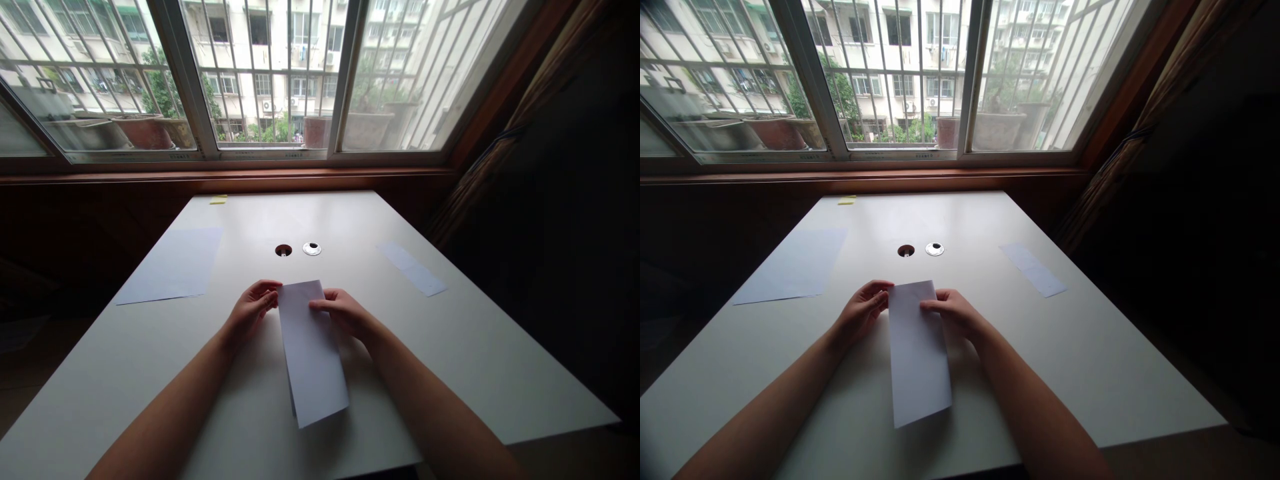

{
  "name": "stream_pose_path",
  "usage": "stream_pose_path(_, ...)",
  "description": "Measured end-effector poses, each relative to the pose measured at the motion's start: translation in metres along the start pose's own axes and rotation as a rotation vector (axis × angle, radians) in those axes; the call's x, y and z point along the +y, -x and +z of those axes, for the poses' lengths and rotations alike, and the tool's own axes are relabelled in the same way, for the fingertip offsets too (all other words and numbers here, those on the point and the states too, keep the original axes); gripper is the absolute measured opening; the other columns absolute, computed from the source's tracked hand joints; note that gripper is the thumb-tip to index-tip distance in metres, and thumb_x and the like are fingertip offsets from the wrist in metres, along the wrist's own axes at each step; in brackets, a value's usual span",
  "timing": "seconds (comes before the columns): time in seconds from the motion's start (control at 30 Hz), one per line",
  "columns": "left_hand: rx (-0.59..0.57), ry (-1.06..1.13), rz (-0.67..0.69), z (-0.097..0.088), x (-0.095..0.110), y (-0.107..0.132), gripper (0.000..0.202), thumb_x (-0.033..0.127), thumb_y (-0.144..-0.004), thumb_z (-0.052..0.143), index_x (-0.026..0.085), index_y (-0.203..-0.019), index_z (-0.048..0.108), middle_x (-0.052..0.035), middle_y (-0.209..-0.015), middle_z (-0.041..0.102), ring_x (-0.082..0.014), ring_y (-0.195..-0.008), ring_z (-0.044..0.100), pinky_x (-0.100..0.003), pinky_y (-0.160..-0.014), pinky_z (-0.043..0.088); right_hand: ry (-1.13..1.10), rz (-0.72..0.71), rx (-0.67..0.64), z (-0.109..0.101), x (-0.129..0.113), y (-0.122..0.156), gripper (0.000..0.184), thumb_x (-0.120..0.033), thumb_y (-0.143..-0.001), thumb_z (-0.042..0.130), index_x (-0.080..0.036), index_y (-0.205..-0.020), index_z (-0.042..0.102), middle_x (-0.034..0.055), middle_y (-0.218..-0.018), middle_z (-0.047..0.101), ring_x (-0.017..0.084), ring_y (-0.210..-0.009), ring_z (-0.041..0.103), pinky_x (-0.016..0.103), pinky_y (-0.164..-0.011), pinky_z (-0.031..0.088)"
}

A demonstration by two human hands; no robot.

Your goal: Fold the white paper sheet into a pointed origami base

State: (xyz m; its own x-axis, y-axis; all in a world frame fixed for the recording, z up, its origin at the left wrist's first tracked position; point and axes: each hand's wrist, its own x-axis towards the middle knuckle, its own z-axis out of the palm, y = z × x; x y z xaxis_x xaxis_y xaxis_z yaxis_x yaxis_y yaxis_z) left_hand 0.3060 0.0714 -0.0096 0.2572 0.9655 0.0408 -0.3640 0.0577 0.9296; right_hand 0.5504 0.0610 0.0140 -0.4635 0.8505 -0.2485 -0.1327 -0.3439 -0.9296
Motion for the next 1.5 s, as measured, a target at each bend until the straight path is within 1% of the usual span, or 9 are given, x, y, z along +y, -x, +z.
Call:
stream_pose_path(0.53,0.01,0.005,-0.011,0.002,0.0,0.0,0.03,0.035,-0.075,0.08,0.019,-0.099,0.071,-0.0061,-0.09,0.068,-0.0167,-0.082,0.061,-0.03,-0.078,0.047,0.023,0.0,0.006,0.0,0.001,-0.001,0.038,-0.043,-0.066,0.083,-0.013,-0.087,0.073,0.0108,-0.088,0.074,0.024,-0.079,0.069,0.034,-0.072,0.053)
stream_pose_path(0.77,-0.007,-0.012,-0.03,0.003,0.001,0.001,0.039,0.04,-0.081,0.074,0.022,-0.115,0.064,-0.0053,-0.096,0.065,-0.015,-0.079,0.061,-0.028,-0.073,0.048,-0.011,-0.034,0.028,0.0,0.002,-0.002,0.039,-0.042,-0.068,0.082,-0.012,-0.092,0.074,0.0122,-0.094,0.074,0.024,-0.08,0.069,0.036,-0.076,0.053)
stream_pose_path(0.83,-0.033,-0.08,-0.063,0.005,0.004,0.002,0.035,0.042,-0.081,0.072,0.019,-0.106,0.066,-0.0053,-0.092,0.065,-0.0151,-0.076,0.06,-0.026,-0.068,0.047,-0.03,-0.061,0.052,0.0,0.003,-0.003,0.039,-0.041,-0.068,0.082,-0.012,-0.093,0.074,0.0125,-0.095,0.074,0.025,-0.083,0.069,0.039,-0.079,0.053)
stream_pose_path(0.97,-0.128,-0.315,-0.141,0.008,0.007,0.004,0.031,0.045,-0.079,0.072,0.015,-0.081,0.068,-0.0028,-0.073,0.062,-0.0143,-0.064,0.055,-0.025,-0.061,0.042,-0.076,-0.108,0.097,0.002,0.005,-0.005,0.041,-0.042,-0.067,0.083,-0.013,-0.094,0.074,0.0117,-0.094,0.074,0.026,-0.084,0.069,0.041,-0.083,0.052)
stream_pose_path(1.07,-0.189,-0.401,-0.164,0.008,0.007,0.005,0.033,0.047,-0.079,0.071,0.014,-0.078,0.069,-0.0022,-0.066,0.06,-0.0145,-0.06,0.052,-0.026,-0.058,0.039,-0.085,-0.117,0.096,0.005,0.006,-0.005,0.043,-0.043,-0.067,0.083,-0.013,-0.097,0.074,0.0114,-0.091,0.074,0.026,-0.081,0.069,0.041,-0.081,0.052)
stream_pose_path(1.13,-0.191,-0.405,-0.16,0.007,0.005,0.004,0.034,0.047,-0.079,0.072,0.013,-0.08,0.07,-0.0025,-0.065,0.059,-0.0143,-0.059,0.051,-0.026,-0.057,0.038,-0.074,-0.114,0.1,0.004,0.006,-0.005,0.042,-0.044,-0.068,0.082,-0.013,-0.096,0.073,0.0104,-0.088,0.073,0.024,-0.079,0.068,0.039,-0.078,0.052)
stream_pose_path(1.3,-0.134,-0.338,-0.202,0.006,0.002,0.004,0.041,0.046,-0.077,0.074,0.011,-0.096,0.072,-0.0055,-0.075,0.064,-0.0146,-0.063,0.053,-0.025,-0.058,0.038,-0.006,-0.157,0.22,-0.009,0.006,-0.009,0.032,-0.043,-0.068,0.082,-0.014,-0.077,0.072,0.0048,-0.074,0.07,0.016,-0.069,0.061,0.03,-0.071,0.047)
stream_pose_path(1.4,-0.126,-0.329,-0.205,0.007,0.002,0.004,0.039,0.045,-0.077,0.074,0.01,-0.094,0.072,-0.0041,-0.073,0.063,-0.0123,-0.061,0.051,-0.024,-0.057,0.037,0.027,-0.2,0.298,-0.021,0.004,-0.01,0.03,-0.044,-0.071,0.08,-0.016,-0.077,0.073,0.0042,-0.073,0.069,0.015,-0.069,0.06,0.029,-0.071,0.044)
stream_pose_path(1.5,-0.107,-0.331,-0.211,0.008,0.003,0.004,0.038,0.044,-0.076,0.074,0.01,-0.092,0.072,-0.0026,-0.069,0.061,-0.0111,-0.059,0.049,-0.023,-0.055,0.036,0.042,-0.207,0.325,-0.027,0.001,-0.01,0.031,-0.047,-0.073,0.077,-0.017,-0.08,0.073,0.0056,-0.077,0.071,0.017,-0.075,0.062,0.031,-0.074,0.044)
